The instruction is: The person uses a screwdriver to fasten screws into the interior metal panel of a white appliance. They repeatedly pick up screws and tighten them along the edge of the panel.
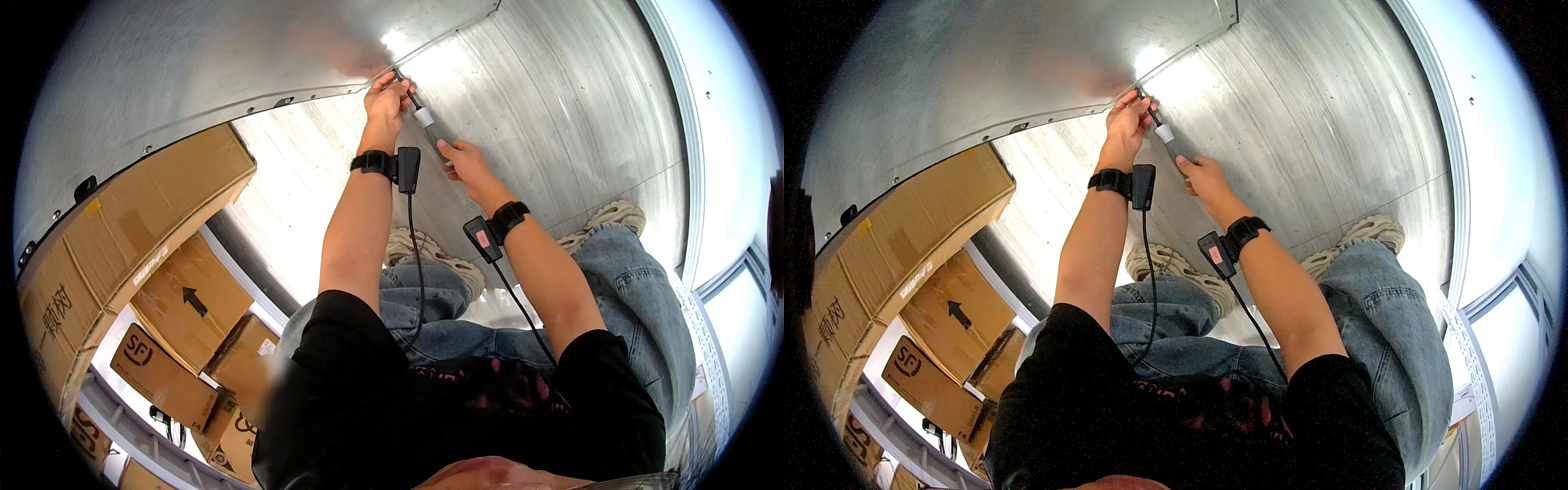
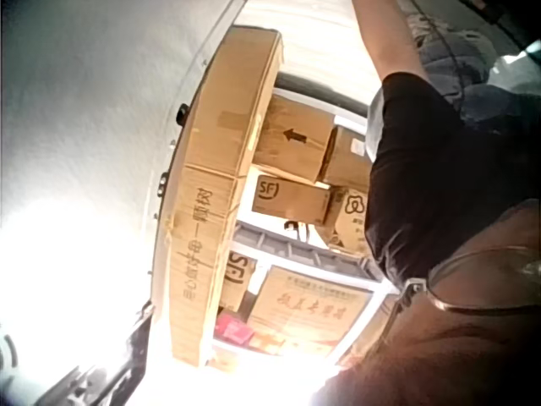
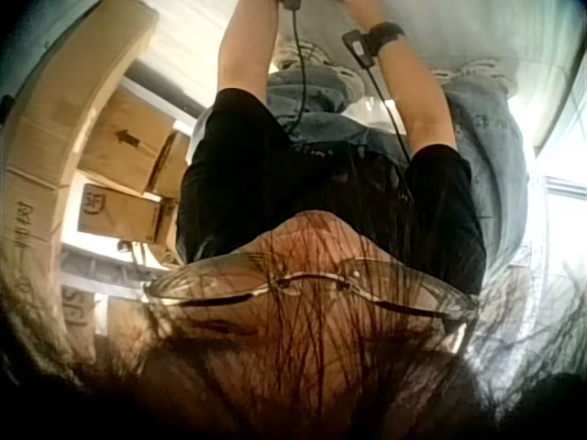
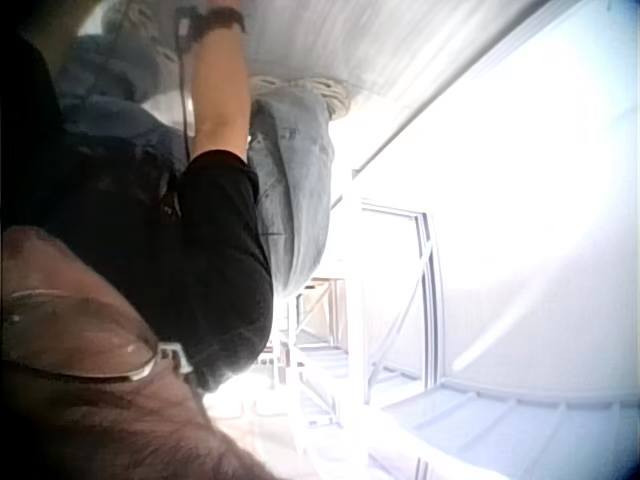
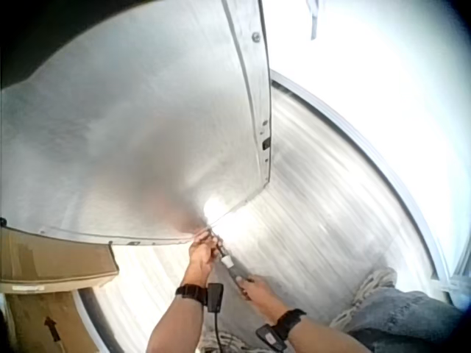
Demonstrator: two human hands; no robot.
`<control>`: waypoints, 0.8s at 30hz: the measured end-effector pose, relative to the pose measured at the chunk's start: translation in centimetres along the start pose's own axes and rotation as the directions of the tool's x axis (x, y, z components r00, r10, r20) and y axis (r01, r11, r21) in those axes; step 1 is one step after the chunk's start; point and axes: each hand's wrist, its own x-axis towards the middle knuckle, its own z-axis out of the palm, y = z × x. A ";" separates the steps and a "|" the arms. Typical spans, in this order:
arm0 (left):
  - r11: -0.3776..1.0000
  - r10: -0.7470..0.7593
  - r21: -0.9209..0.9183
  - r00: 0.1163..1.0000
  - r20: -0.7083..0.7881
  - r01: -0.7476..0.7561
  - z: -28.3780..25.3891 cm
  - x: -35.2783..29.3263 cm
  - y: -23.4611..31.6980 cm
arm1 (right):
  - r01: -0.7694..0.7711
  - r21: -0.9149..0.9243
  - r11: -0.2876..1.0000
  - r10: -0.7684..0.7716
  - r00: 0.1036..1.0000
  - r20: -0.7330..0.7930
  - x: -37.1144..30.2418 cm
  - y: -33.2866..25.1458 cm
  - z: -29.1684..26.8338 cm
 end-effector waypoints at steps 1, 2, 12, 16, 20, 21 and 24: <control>1.000 0.003 0.018 1.000 0.003 -0.003 0.0 0.0 0.0 | 0.015 0.001 1.000 -0.015 1.000 0.005 0.1 0.2 0.0; 0.999 0.006 0.035 1.000 0.006 -0.006 0.0 0.1 0.0 | 0.030 0.002 1.000 -0.030 0.999 0.010 0.1 0.3 -0.1; 0.977 0.035 0.211 0.999 0.018 -0.038 -0.2 -0.3 -0.5 | -0.021 0.104 0.994 0.012 0.996 0.089 -0.3 1.0 -0.6; 0.968 -0.049 0.248 0.996 0.076 0.029 0.1 -0.9 -0.6 | 0.036 -0.076 0.996 -0.035 0.999 0.013 -1.1 -0.2 -0.7; 0.979 -0.048 0.202 0.986 0.163 0.014 2.3 -2.5 0.0 | 0.079 -0.437 0.896 -0.057 0.996 0.062 -1.4 -4.4 -5.4; 0.971 -0.067 0.236 0.980 0.186 0.021 3.3 -2.9 0.3 | 0.096 -0.530 0.843 -0.070 0.995 0.069 -1.3 -5.7 -7.1; 0.955 -0.072 0.297 0.969 0.238 -0.002 6.1 -5.0 1.8 | 0.063 -0.739 0.671 -0.062 0.998 0.028 -3.7 -13.4 -10.9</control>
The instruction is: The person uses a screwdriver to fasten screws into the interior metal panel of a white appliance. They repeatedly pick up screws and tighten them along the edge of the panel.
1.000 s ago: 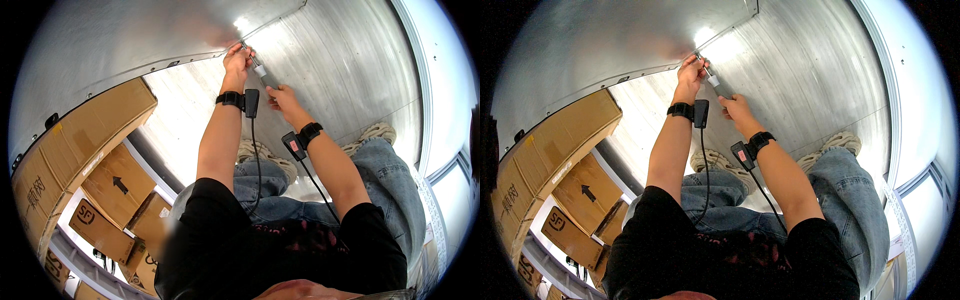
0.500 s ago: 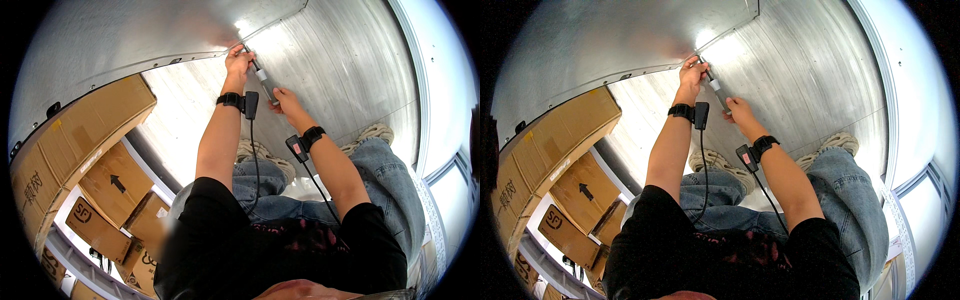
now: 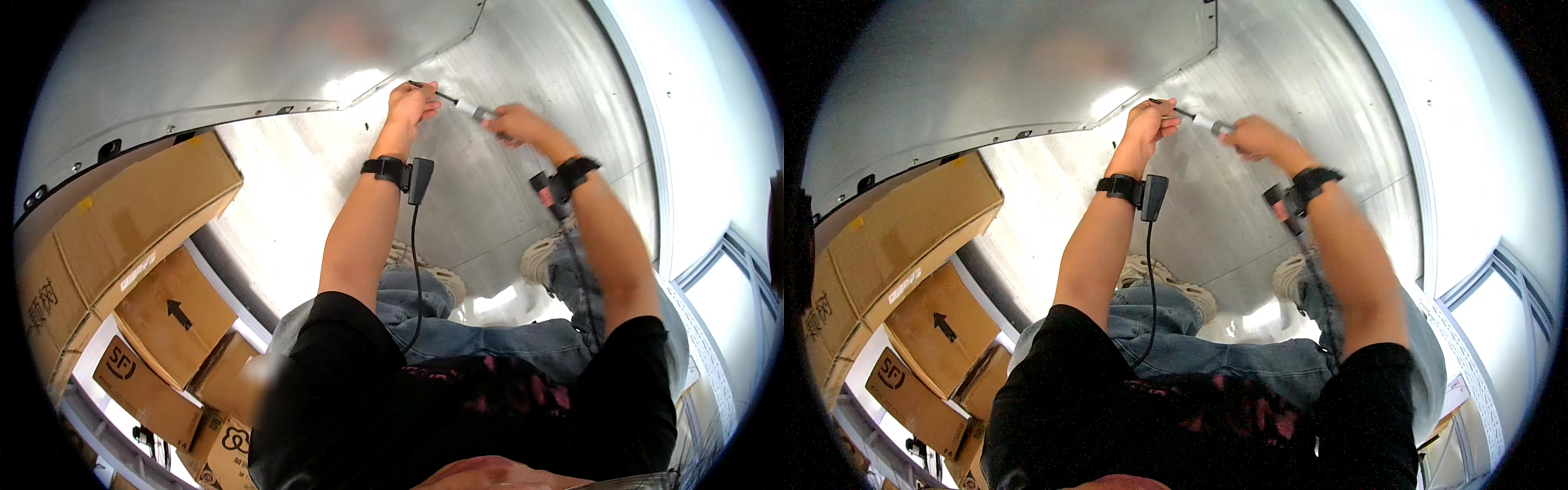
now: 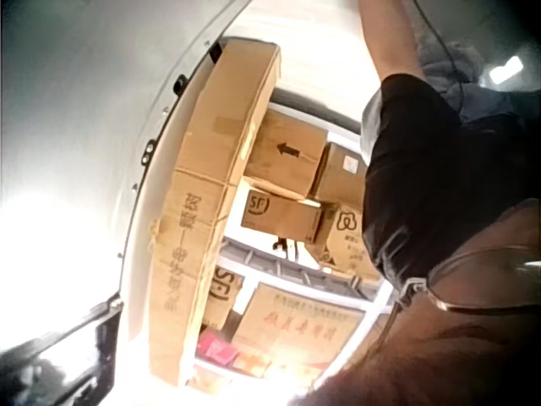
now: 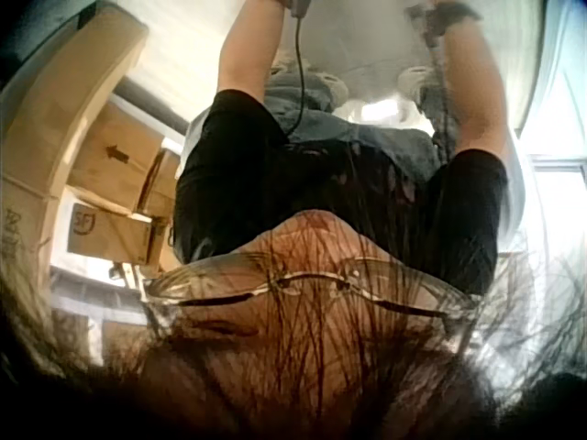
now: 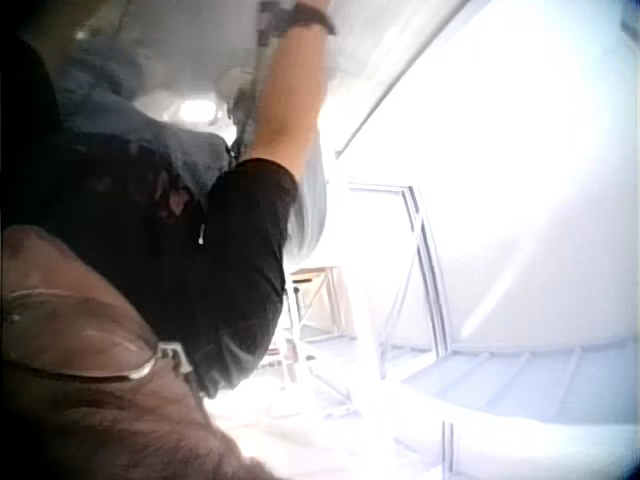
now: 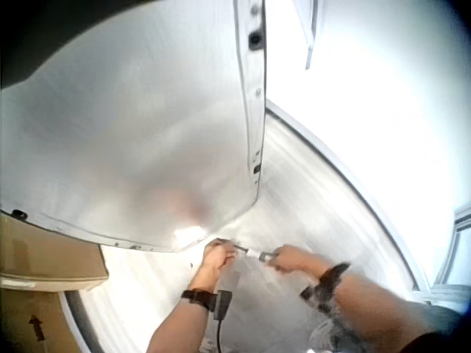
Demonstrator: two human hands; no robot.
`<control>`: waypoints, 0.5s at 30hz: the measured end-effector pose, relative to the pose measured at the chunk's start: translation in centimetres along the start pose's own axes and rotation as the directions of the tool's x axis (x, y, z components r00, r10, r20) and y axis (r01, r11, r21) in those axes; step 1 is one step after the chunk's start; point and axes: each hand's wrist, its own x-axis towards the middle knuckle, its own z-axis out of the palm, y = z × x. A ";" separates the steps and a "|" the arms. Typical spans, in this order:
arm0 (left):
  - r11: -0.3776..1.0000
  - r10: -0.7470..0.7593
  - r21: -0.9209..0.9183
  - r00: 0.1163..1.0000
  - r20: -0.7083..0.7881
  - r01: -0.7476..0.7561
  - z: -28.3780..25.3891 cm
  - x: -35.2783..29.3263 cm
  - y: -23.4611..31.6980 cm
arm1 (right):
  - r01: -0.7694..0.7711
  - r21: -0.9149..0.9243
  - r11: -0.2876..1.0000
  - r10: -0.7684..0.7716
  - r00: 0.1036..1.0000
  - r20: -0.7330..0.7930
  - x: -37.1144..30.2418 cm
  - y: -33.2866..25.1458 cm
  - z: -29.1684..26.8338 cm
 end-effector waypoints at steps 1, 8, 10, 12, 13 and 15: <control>1.000 0.011 0.017 1.000 0.016 -0.011 1.1 -0.7 0.9 | 0.005 -0.031 0.999 -0.006 1.000 -0.015 -1.7 -1.4 -2.9; 0.981 0.185 -0.123 0.925 0.332 -0.152 13.0 -6.6 8.9 | 0.024 -0.562 0.827 -0.141 0.976 -0.165 -15.6 -7.5 -19.8; 0.967 0.255 -0.104 0.889 0.380 -0.232 16.2 -7.7 11.0 | 0.023 -0.537 0.844 -0.161 0.964 -0.211 -19.0 -7.5 -23.3; 0.947 0.311 -0.069 0.848 0.430 -0.313 19.2 -8.6 13.2 | 0.067 -0.500 0.863 -0.206 0.952 -0.228 -22.2 -6.7 -26.8; 0.936 0.331 -0.048 0.822 0.464 -0.350 21.3 -8.9 14.0 | 0.127 -0.456 0.881 -0.224 0.961 -0.165 -23.6 -5.8 -28.8; 0.911 0.372 -0.020 0.803 0.465 -0.411 25.0 -9.5 15.3 | 0.157 -0.290 0.944 -0.205 0.968 -0.146 -26.2 -4.2 -31.1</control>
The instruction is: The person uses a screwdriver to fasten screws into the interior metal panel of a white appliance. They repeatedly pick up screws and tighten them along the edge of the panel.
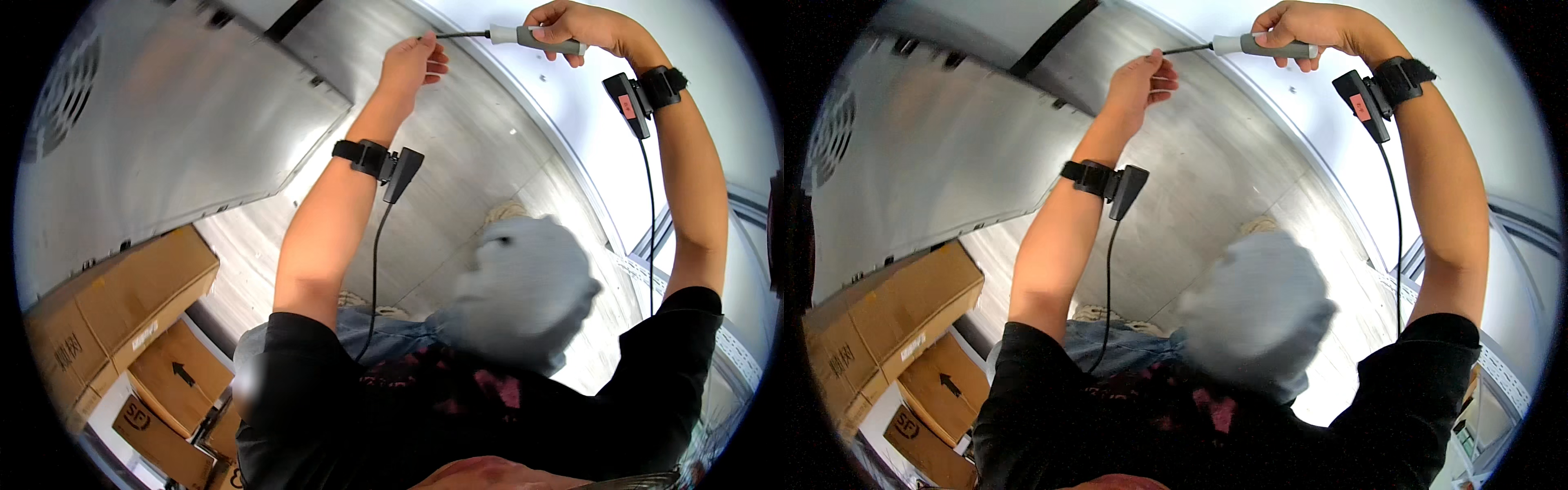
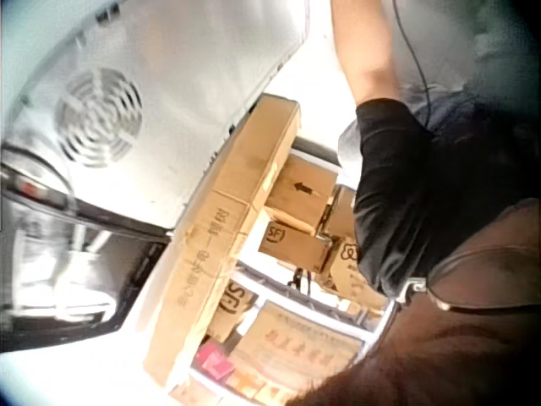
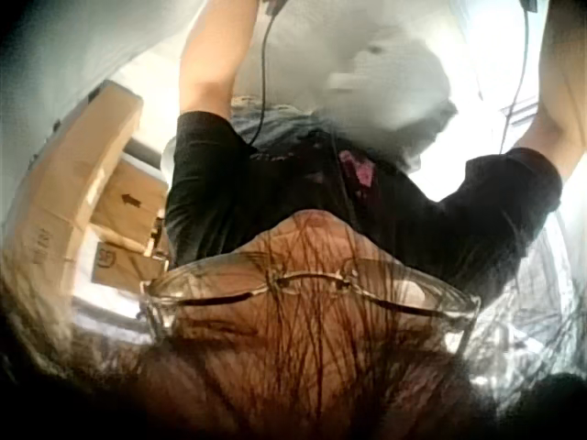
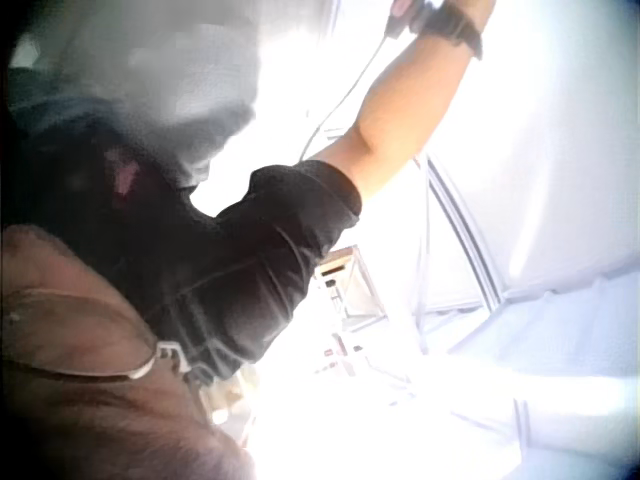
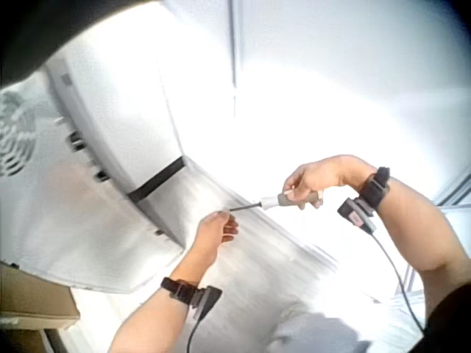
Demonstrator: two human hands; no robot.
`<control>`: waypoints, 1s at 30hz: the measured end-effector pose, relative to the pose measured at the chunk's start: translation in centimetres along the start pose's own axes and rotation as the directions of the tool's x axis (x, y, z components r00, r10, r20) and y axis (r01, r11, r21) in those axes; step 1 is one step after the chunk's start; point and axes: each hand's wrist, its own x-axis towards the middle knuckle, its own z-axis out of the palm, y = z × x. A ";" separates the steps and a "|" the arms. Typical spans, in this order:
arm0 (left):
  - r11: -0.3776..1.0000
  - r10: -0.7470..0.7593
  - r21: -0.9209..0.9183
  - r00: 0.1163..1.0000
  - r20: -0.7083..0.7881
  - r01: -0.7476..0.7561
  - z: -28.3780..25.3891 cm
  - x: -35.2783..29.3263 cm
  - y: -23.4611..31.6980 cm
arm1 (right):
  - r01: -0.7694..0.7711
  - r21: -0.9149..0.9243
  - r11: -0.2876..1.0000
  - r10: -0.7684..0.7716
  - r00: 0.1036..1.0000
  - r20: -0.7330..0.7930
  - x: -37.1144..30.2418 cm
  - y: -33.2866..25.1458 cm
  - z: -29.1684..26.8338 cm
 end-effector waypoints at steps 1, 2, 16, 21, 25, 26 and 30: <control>0.999 0.026 0.018 0.999 0.023 -0.027 1.8 1.0 0.0 | 0.039 0.021 0.999 -0.037 0.996 -0.084 -0.4 3.1 -0.3; 0.998 0.050 0.034 0.998 0.037 -0.051 3.3 1.9 -0.3 | 0.084 0.036 0.996 -0.077 0.984 -0.160 0.1 6.6 0.1; 0.598 0.234 0.730 0.943 0.236 -0.331 17.6 11.4 -12.6 | 0.316 0.853 0.415 0.258 0.858 -0.443 -1.2 33.0 14.2; 0.420 0.311 0.824 0.913 0.264 -0.381 18.8 12.2 -13.6 | 0.374 0.878 0.297 0.311 0.832 -0.460 -0.2 33.8 15.9; 0.388 0.354 0.843 0.905 0.237 -0.373 19.9 12.1 -13.8 | 0.322 0.897 0.303 0.310 0.857 -0.412 0.0 34.2 15.9; 0.389 0.365 0.844 0.903 0.226 -0.369 20.0 12.0 -13.9 | 0.312 0.897 0.314 0.303 0.863 -0.406 0.0 34.3 15.9; 0.446 0.396 0.834 0.907 0.144 -0.326 20.5 11.6 -14.1 | 0.331 0.882 0.336 0.280 0.859 -0.429 -0.3 34.0 15.6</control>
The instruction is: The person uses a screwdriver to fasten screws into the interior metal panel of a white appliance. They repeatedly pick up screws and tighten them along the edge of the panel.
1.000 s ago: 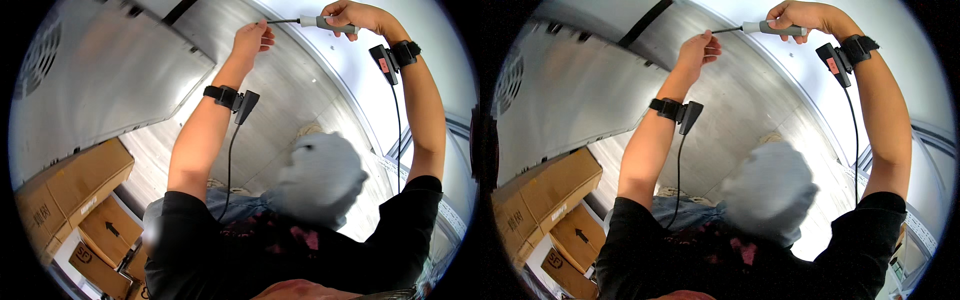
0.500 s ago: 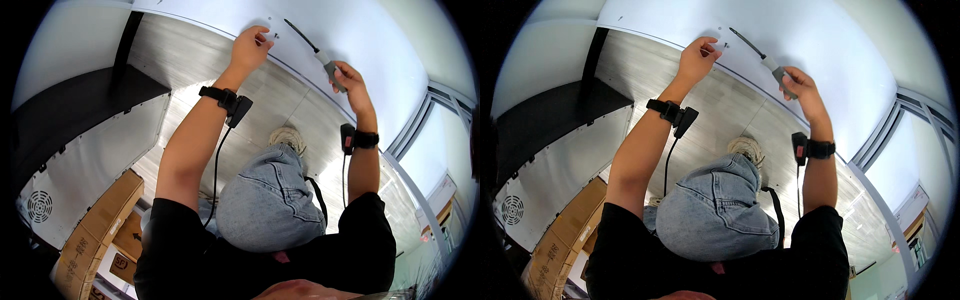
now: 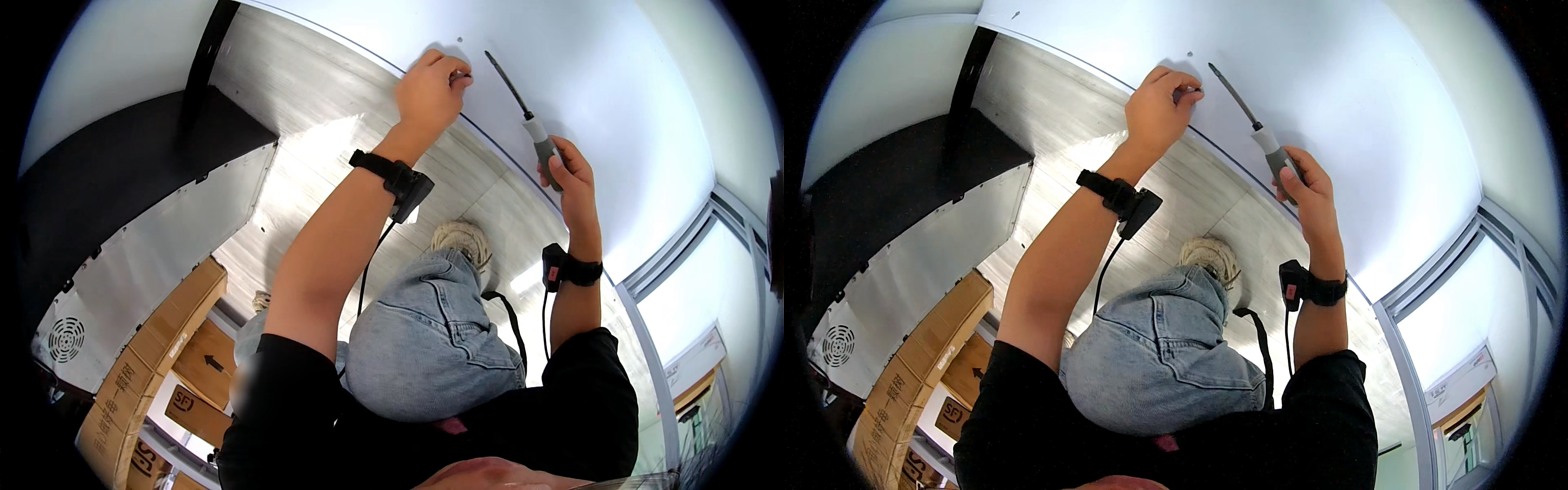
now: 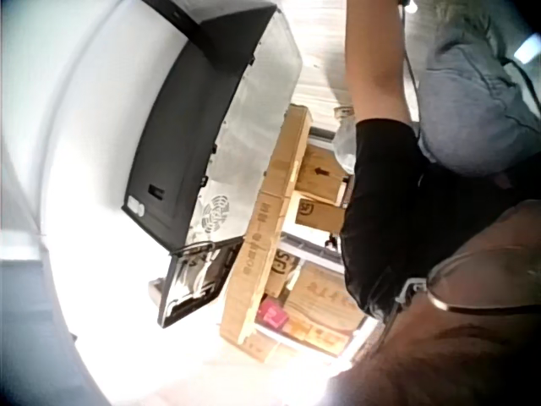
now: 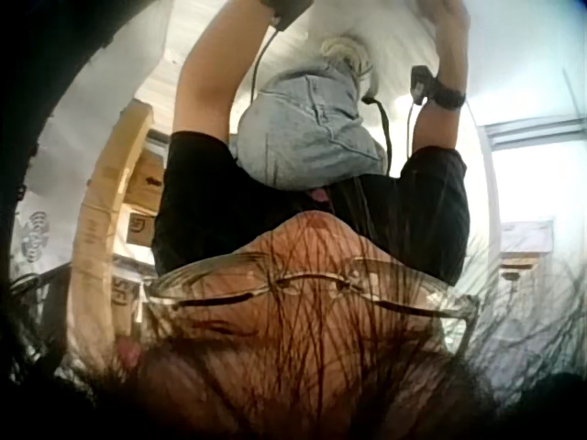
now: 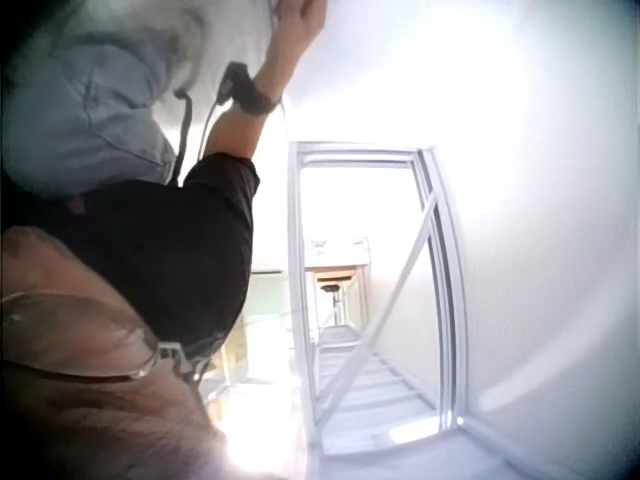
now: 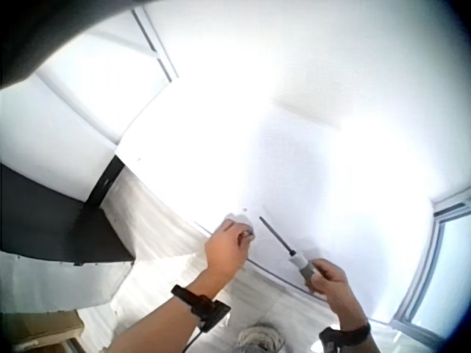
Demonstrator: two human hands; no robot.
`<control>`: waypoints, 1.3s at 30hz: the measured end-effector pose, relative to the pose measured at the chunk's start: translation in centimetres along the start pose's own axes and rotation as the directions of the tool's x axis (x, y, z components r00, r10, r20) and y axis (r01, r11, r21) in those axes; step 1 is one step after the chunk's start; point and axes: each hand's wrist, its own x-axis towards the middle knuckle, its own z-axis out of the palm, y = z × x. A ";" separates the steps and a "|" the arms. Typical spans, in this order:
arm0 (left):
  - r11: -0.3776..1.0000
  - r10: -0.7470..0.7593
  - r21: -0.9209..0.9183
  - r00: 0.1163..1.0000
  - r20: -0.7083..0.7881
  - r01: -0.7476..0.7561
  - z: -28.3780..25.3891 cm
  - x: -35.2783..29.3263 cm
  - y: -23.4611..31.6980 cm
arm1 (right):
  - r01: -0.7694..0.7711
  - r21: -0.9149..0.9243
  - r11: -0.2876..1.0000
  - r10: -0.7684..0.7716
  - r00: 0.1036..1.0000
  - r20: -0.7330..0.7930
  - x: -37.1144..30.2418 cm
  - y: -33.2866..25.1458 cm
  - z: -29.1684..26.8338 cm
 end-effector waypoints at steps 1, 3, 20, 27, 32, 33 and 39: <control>1.000 -0.011 -0.003 1.000 0.001 0.011 -0.1 0.0 0.0 | 0.013 0.007 1.000 -0.012 1.000 -0.005 -0.1 -0.3 0.2; 0.999 -0.033 -0.009 0.999 0.005 0.033 -0.3 -0.1 0.1 | 0.037 0.022 0.999 -0.037 0.999 -0.015 -0.4 -0.8 0.5; -0.079 -0.510 -0.920 0.777 0.368 0.384 -11.4 -10.6 -7.4 | 0.088 -0.346 0.934 0.063 0.914 0.401 -0.6 -2.1 9.3; -0.086 -0.518 -0.936 0.787 0.335 0.342 -13.7 -13.4 -9.3 | 0.036 -0.359 0.933 0.141 0.880 0.454 -0.2 -1.9 11.4; -0.045 -0.551 -0.938 0.775 0.310 0.344 -14.2 -14.0 -9.6 | 0.136 -0.388 0.912 0.087 0.858 0.506 0.3 -2.3 12.5; -0.027 -0.558 -0.938 0.774 0.300 0.344 -14.3 -14.1 -9.6 | 0.142 -0.407 0.902 0.096 0.854 0.511 0.5 -2.5 12.7; 0.183 -0.598 -0.885 0.763 0.246 0.429 -15.5 -14.4 -9.8 | 0.239 -0.488 0.839 0.073 0.840 0.538 1.4 -3.5 13.8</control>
